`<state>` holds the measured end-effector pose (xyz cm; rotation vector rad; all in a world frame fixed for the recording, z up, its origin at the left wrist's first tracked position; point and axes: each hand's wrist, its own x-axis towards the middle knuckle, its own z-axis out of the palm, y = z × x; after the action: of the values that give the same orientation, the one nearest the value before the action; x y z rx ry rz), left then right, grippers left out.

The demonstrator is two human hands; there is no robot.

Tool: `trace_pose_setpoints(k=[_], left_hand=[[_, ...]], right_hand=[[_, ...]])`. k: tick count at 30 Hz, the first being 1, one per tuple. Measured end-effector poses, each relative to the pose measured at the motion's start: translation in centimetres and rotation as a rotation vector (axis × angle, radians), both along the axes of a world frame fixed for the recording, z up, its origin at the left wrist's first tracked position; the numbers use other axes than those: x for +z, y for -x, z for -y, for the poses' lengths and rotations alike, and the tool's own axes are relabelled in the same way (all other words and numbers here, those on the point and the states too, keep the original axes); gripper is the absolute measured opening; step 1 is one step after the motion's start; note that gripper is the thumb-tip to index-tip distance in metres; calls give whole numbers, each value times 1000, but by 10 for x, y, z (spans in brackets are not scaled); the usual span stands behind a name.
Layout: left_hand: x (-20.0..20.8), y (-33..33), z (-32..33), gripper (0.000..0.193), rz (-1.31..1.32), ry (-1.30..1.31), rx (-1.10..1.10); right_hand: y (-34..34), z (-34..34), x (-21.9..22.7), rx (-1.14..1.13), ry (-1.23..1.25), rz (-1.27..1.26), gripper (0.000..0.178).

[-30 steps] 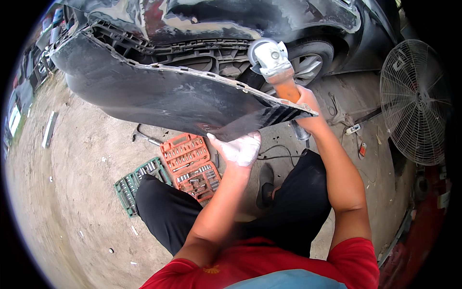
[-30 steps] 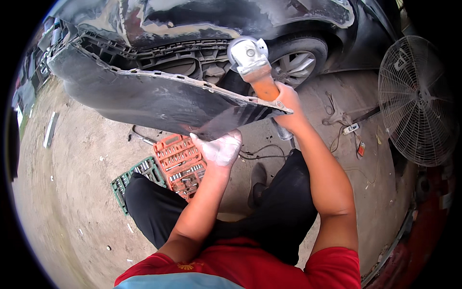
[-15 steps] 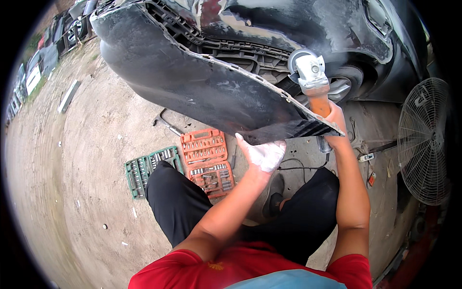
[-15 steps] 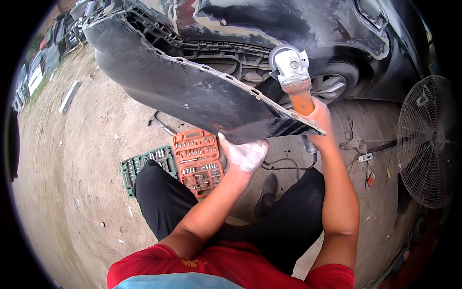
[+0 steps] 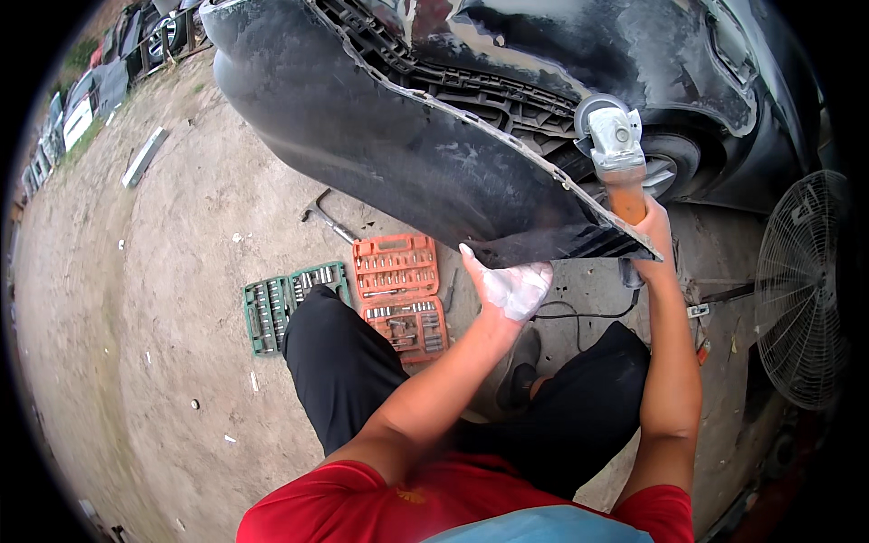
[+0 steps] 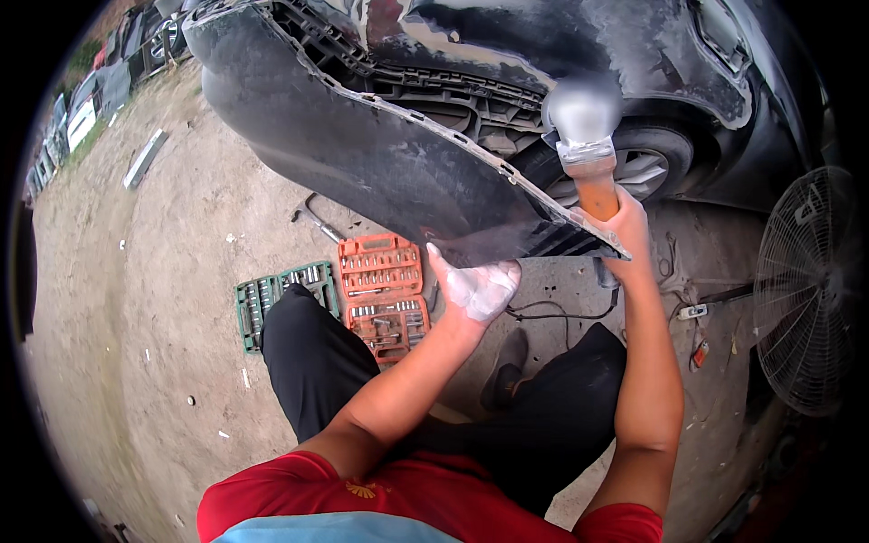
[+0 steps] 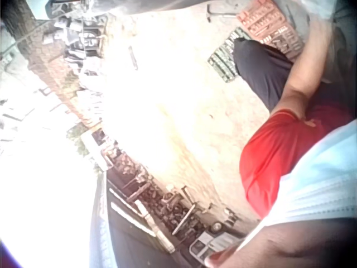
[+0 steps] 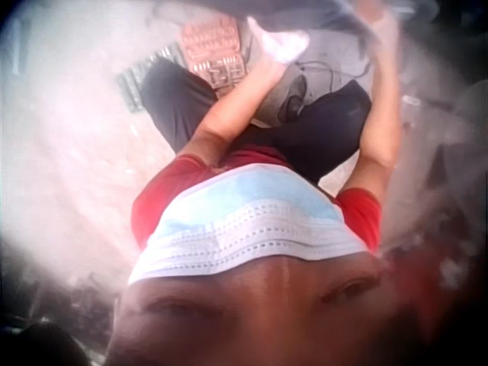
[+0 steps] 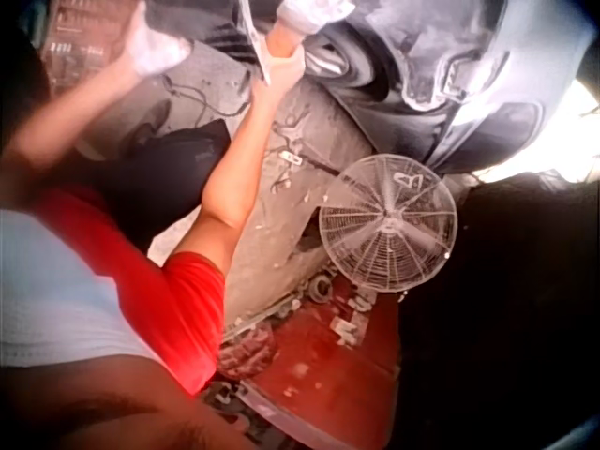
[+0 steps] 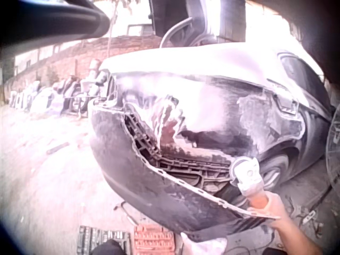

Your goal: The person uses an angle grinder to smooth the surface of a damaged car bumper. They hold the bumper with one hand while operating the tool with the other, moving along the edge and the main body of the bumper. The person occasionally pauses to wipe away dust and inspect the surface.

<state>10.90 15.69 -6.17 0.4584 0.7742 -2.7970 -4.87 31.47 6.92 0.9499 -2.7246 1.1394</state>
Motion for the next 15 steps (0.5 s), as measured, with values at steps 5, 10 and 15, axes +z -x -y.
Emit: trace_pose_setpoints(k=[5, 10, 15], left_hand=[[-14, 0, -3, 104, -152, 63, 80], [-10, 2, -2, 109, -81, -41, 23], [-4, -1, 0, 110, -107, -40, 32]], right_hand=[[11, 14, 25, -56, -214, -187, 53], [11, 35, 53, -9, -370, -181, 53], [0, 72, 82, 44, -527, -235, 54]])
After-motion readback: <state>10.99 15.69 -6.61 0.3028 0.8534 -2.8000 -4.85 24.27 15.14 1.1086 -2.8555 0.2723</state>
